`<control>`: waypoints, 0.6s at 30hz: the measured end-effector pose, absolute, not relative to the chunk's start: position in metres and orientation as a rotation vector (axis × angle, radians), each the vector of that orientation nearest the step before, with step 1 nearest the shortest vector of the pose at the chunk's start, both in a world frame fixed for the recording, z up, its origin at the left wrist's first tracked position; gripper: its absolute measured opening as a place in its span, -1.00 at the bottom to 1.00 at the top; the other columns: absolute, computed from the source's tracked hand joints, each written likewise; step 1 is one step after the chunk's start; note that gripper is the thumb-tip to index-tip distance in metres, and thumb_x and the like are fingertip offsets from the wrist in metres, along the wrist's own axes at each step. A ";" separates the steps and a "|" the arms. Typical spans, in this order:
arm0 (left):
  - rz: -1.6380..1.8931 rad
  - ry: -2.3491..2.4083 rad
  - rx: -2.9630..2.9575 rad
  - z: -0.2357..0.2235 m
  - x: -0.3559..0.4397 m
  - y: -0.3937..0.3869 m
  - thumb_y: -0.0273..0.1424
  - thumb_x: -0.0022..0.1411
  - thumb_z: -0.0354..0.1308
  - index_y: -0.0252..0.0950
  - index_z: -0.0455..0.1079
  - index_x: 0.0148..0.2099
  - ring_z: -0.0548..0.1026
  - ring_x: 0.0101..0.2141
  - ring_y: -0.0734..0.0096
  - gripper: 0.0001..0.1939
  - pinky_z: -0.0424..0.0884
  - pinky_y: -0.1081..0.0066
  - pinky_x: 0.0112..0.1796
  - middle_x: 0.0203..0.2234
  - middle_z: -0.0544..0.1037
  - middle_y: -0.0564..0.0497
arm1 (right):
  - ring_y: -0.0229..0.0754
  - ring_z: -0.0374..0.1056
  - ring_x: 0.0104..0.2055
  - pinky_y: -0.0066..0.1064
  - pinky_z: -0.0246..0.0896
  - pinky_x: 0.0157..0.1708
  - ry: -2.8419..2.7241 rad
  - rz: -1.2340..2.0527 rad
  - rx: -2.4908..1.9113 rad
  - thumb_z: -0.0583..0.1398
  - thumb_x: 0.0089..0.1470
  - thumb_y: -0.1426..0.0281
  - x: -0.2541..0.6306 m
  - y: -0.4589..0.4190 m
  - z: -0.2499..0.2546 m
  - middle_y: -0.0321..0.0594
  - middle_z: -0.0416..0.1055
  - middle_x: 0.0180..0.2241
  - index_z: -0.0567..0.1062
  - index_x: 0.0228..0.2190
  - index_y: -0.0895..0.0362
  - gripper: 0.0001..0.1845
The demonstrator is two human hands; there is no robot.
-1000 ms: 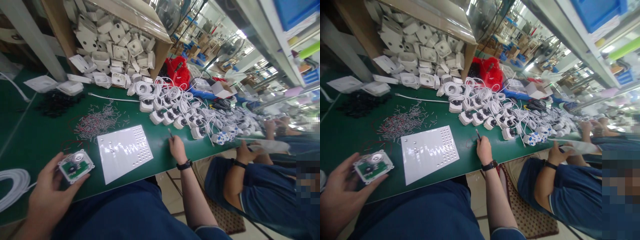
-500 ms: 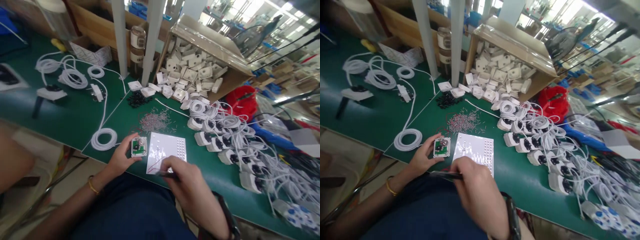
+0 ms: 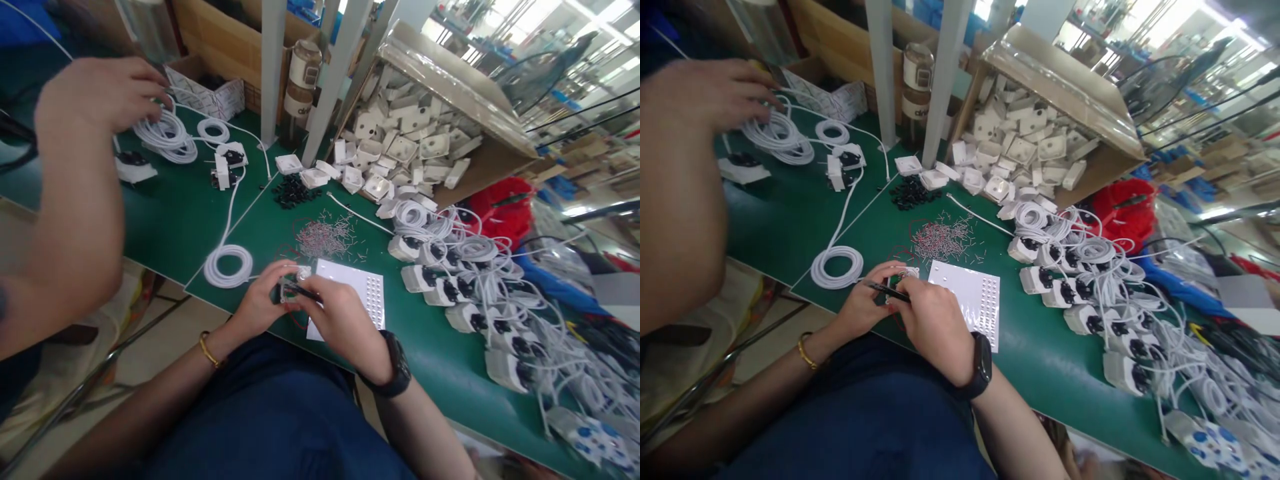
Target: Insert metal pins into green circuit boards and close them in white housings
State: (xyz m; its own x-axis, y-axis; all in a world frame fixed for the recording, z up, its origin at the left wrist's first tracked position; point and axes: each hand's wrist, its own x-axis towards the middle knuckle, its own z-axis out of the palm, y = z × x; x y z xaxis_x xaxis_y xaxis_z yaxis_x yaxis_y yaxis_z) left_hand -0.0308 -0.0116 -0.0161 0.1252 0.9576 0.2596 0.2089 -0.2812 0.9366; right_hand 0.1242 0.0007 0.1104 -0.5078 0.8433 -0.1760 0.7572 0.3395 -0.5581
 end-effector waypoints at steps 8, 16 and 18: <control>1.203 1.158 1.509 -0.024 -0.032 -0.013 -0.28 -0.04 0.37 -0.21 0.31 0.05 0.32 0.10 0.08 -0.41 0.22 0.07 0.13 0.03 0.39 -0.13 | -0.30 0.24 -0.48 -0.49 -0.01 -0.45 -2.325 1.028 -1.392 0.16 0.09 0.52 0.121 0.018 0.103 -0.31 0.40 -0.48 0.43 -0.43 0.14 -0.91; 1.254 1.065 1.443 -0.026 -0.032 -0.014 -0.32 -0.09 0.41 -0.20 0.33 0.05 0.32 0.10 0.06 -0.38 0.21 0.05 0.14 0.06 0.36 -0.15 | -0.28 0.21 -0.44 -0.47 -0.05 -0.43 -2.355 0.842 -1.474 0.13 0.14 0.48 0.132 0.030 0.084 -0.32 0.32 -0.49 0.37 -0.44 0.14 -0.89; 1.263 1.054 1.438 -0.026 -0.032 -0.015 -0.33 -0.08 0.40 -0.21 0.33 0.05 0.31 0.11 0.05 -0.38 0.21 0.04 0.14 0.07 0.35 -0.17 | -0.25 0.21 -0.39 -0.46 -0.01 -0.39 -2.377 0.775 -1.436 0.14 0.13 0.50 0.135 0.036 0.082 -0.28 0.30 -0.44 0.35 -0.45 0.15 -0.88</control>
